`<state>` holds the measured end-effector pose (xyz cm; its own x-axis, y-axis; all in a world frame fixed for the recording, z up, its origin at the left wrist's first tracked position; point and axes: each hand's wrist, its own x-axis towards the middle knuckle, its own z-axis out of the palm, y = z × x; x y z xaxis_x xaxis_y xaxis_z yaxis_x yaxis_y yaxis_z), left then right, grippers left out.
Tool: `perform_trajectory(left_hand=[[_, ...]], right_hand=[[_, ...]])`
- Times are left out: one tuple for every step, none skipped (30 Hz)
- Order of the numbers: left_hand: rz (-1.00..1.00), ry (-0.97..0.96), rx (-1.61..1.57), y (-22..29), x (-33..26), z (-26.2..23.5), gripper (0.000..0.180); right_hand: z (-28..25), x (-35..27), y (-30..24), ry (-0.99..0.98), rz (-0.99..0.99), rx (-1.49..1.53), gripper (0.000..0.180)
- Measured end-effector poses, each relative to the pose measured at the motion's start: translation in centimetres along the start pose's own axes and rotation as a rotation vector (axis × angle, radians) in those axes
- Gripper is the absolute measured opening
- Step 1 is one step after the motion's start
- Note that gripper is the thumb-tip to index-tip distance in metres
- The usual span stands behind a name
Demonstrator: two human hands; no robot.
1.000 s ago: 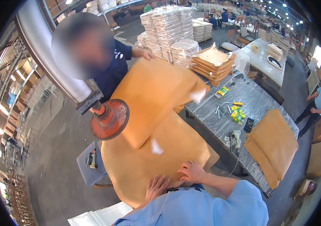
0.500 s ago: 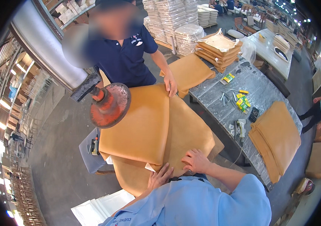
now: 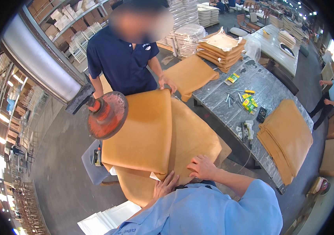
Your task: The person uses a pneumatic staple gun to attach white fabric to the underside of a wooden chair seat. They then place a brown paper sheet over the seat and staple it in place. The process is repeated with additional layers of fabric and paper.
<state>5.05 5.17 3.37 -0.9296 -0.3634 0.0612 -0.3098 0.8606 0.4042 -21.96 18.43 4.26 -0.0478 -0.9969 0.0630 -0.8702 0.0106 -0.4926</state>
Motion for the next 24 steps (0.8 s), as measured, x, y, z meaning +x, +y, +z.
perform_trajectory(left_hand=[[-0.004,-0.005,-0.001,-0.03,-0.03,0.02,0.062],[-0.009,-0.011,-0.003,-0.05,-0.05,0.04,0.062],[-0.012,-0.013,-0.006,-0.07,-0.07,0.07,0.062],[-0.014,-0.015,-0.011,-0.02,-0.05,0.05,0.062],[-0.016,-0.017,-0.015,0.03,-0.04,0.03,0.061],[-0.017,-0.017,-0.019,0.10,-0.04,0.01,0.062],[-0.018,-0.017,-0.022,0.13,-0.03,-0.01,0.062],[-0.019,-0.017,-0.026,0.15,0.00,-0.04,0.062],[-0.020,-0.019,-0.023,0.16,0.03,-0.07,0.063],[-0.021,-0.022,-0.020,0.16,0.03,-0.06,0.064],[-0.022,-0.024,-0.017,0.16,0.02,-0.06,0.065],[-0.022,-0.030,-0.006,0.14,-0.04,-0.09,0.067],[-0.022,-0.036,0.003,0.17,-0.06,-0.13,0.068],[-0.021,-0.042,0.012,0.17,-0.05,-0.18,0.069],[-0.030,-0.061,0.020,0.19,-0.05,-0.23,0.070],[-0.039,-0.081,0.028,0.26,-0.09,-0.31,0.071],[-0.048,-0.101,0.035,0.33,-0.08,-0.38,0.072],[-0.045,-0.095,0.030,0.38,0.00,-0.42,0.072],[-0.044,-0.090,0.026,0.39,-0.04,-0.44,0.072],[-0.043,-0.085,0.022,0.40,-0.07,-0.44,0.073],[-0.041,-0.081,0.014,0.40,-0.08,-0.44,0.072],[-0.038,-0.075,0.007,0.34,-0.08,-0.39,0.072],[-0.036,-0.070,0.000,0.27,-0.08,-0.34,0.072],[-0.030,-0.061,0.006,0.21,-0.09,-0.30,0.072]], right_hand=[[-0.02,0.05,-0.05,0.001,-0.005,0.001,0.043],[-0.06,0.08,-0.09,0.000,-0.004,0.002,0.042],[-0.10,0.10,-0.13,0.000,-0.003,0.002,0.042],[-0.13,0.07,-0.11,0.000,-0.002,0.002,0.042],[-0.16,0.05,-0.09,0.001,-0.004,0.001,0.042],[-0.19,0.04,-0.07,0.002,-0.005,0.001,0.042],[-0.20,0.05,-0.06,0.004,-0.007,0.001,0.042],[-0.21,0.06,-0.04,0.003,-0.007,0.001,0.042],[-0.22,0.08,-0.01,0.002,-0.007,0.001,0.042],[-0.26,0.10,-0.01,0.001,-0.007,0.002,0.042],[-0.28,0.13,-0.03,-0.003,-0.007,0.001,0.042],[-0.28,0.17,-0.06,-0.007,-0.008,0.001,0.042],[-0.28,0.13,-0.01,-0.012,-0.007,-0.001,0.042],[-0.26,0.11,0.03,-0.012,-0.008,-0.001,0.042],[-0.22,0.11,0.05,-0.013,-0.010,-0.001,0.042],[-0.21,0.10,0.08,-0.013,-0.011,0.000,0.042],[-0.22,0.07,0.12,-0.017,-0.009,0.000,0.042],[-0.23,0.04,0.16,-0.020,-0.006,0.000,0.042],[-0.23,0.07,0.14,-0.024,-0.006,0.001,0.042],[-0.21,0.10,0.11,-0.026,-0.003,-0.001,0.042],[-0.19,0.12,0.06,-0.028,-0.001,-0.003,0.042],[-0.17,0.13,0.05,-0.029,0.002,-0.005,0.042],[-0.17,0.11,0.03,-0.028,0.001,-0.003,0.043],[-0.17,0.09,0.02,-0.027,0.001,-0.001,0.043]])
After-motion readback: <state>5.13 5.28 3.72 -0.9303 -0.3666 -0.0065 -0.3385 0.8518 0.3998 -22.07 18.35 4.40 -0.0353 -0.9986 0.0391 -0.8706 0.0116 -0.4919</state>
